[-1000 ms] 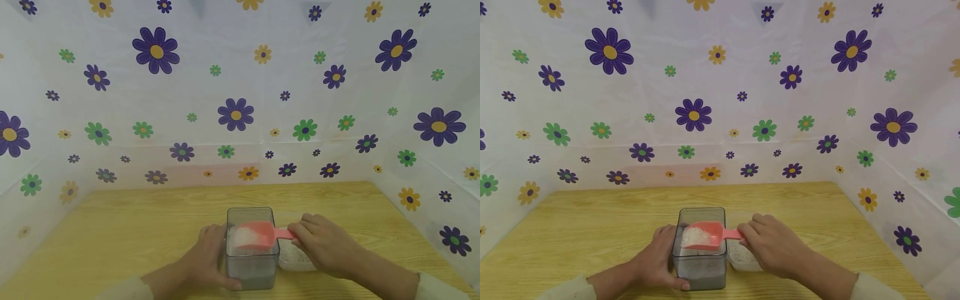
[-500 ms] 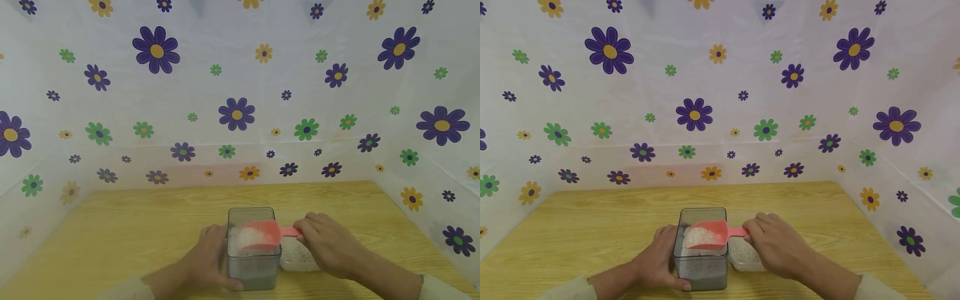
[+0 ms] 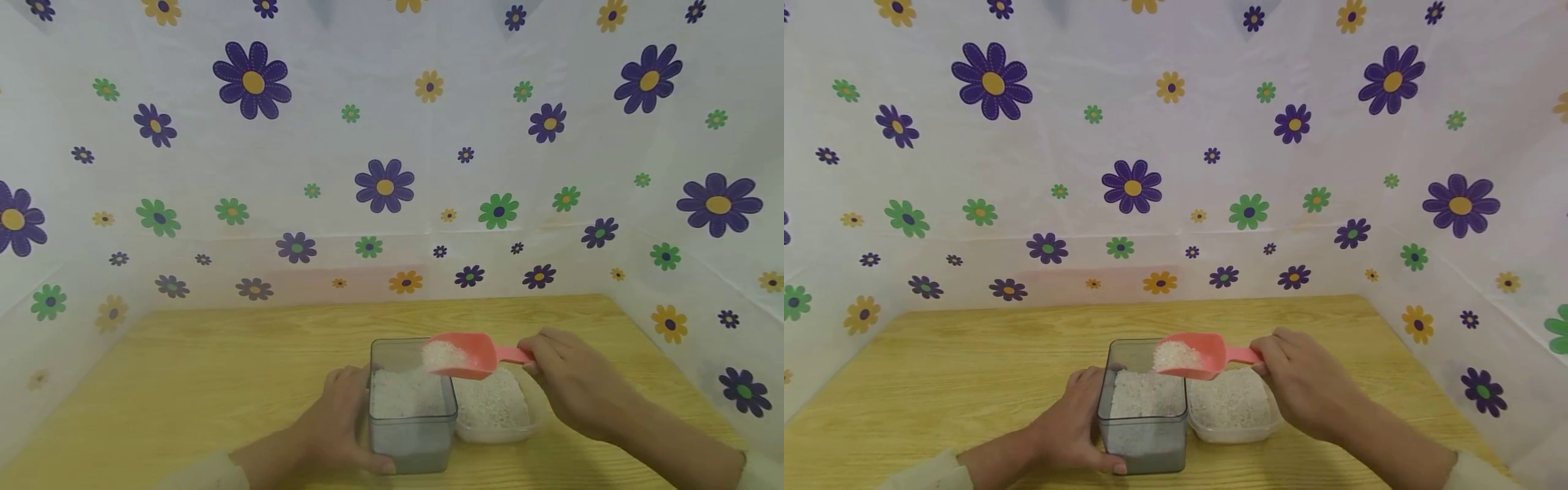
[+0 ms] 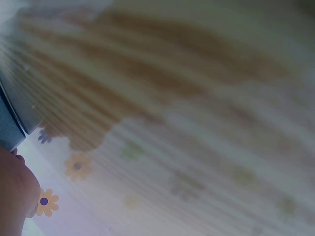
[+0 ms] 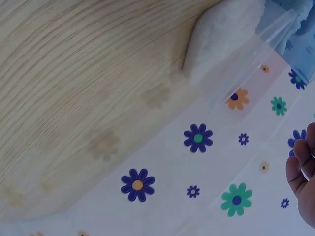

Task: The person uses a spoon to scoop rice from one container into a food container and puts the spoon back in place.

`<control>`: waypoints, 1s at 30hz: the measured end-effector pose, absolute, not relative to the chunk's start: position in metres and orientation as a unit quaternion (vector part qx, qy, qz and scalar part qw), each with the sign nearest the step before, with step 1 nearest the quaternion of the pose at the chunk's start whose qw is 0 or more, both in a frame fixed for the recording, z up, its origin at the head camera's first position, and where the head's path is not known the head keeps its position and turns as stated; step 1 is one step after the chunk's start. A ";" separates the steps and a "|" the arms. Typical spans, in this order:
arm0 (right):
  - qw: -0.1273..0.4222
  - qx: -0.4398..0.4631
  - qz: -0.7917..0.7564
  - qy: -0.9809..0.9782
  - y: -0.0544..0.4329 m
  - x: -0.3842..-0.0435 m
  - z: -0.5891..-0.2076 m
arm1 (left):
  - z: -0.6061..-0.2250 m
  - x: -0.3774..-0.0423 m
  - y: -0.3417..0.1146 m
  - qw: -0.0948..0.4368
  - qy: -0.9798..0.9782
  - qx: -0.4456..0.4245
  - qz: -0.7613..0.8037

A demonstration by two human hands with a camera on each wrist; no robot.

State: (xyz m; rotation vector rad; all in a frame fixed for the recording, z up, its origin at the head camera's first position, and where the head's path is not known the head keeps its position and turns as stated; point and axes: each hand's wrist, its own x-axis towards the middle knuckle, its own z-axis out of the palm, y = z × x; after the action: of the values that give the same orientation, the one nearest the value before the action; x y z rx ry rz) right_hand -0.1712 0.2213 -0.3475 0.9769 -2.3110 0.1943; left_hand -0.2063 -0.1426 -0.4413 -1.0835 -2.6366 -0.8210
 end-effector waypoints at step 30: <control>0.266 0.343 0.048 -0.900 0.291 -0.174 -0.381 | -0.440 -0.208 -0.142 0.074 -0.875 -0.371 -0.301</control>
State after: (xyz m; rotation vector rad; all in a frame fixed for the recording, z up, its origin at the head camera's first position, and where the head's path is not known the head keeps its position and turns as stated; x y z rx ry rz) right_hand -0.1736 0.2909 -0.3814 0.9269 -2.4292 0.1289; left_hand -0.2077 -0.1424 -0.4401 -1.1149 -2.6271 -0.9049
